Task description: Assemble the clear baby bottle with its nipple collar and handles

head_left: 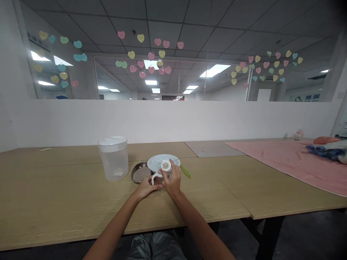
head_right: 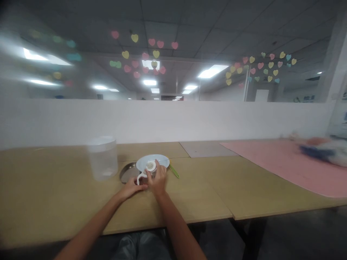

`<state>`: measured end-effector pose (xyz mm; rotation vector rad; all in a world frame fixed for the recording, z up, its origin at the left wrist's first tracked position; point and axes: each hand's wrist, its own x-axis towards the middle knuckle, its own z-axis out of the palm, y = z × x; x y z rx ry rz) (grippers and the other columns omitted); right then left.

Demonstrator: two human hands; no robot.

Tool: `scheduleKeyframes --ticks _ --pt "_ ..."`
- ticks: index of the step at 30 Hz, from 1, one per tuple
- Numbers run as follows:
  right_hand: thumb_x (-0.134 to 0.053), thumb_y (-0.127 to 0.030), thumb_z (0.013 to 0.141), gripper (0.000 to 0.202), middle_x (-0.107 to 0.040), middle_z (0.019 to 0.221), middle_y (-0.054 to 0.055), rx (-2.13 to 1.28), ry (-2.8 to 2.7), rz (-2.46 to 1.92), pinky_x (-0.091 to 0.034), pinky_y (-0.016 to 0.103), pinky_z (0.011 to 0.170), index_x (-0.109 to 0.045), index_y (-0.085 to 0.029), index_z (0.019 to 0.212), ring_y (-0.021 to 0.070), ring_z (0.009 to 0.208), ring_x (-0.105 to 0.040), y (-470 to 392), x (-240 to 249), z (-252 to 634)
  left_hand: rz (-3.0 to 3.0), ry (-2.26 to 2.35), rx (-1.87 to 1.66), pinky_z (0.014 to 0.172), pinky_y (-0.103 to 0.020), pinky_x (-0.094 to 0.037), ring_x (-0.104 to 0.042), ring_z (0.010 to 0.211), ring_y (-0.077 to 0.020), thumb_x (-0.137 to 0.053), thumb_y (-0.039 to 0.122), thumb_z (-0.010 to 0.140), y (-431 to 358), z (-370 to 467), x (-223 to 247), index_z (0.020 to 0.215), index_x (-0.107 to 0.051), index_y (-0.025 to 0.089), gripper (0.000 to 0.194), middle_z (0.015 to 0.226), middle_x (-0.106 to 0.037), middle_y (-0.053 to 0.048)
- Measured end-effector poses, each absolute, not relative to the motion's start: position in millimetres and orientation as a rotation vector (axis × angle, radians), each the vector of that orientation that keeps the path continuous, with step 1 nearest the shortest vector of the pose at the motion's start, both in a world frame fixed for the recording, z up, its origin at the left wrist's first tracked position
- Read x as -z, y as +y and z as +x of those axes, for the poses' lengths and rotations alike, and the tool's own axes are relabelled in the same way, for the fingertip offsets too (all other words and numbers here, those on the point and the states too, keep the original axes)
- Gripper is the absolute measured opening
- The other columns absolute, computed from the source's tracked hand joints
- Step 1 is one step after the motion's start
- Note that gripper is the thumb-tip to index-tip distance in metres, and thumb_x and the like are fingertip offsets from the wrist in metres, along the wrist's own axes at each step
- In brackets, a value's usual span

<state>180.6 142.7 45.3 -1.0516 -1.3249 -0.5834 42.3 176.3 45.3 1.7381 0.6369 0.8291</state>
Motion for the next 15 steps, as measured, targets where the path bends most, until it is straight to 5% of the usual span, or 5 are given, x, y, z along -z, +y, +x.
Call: scheduleKeyframes --ticks 15 --pt "-0.049 -0.042 0.083 0.056 -0.051 0.119 0.019 0.342 -0.886 -1.016 -0.044 0.036 0.086 -0.037 -0.012 0.128 0.0238 0.105 -0.053 151.2 -45.7 184.9 1.740 0.730 -0.805 0.072 -0.028 -0.045 -0.059 0.073 -0.0173 -0.075 0.034 0.055 179.2 41.7 -42.1 0.087 -0.064 0.012 0.041 0.081 -0.067 -0.005"
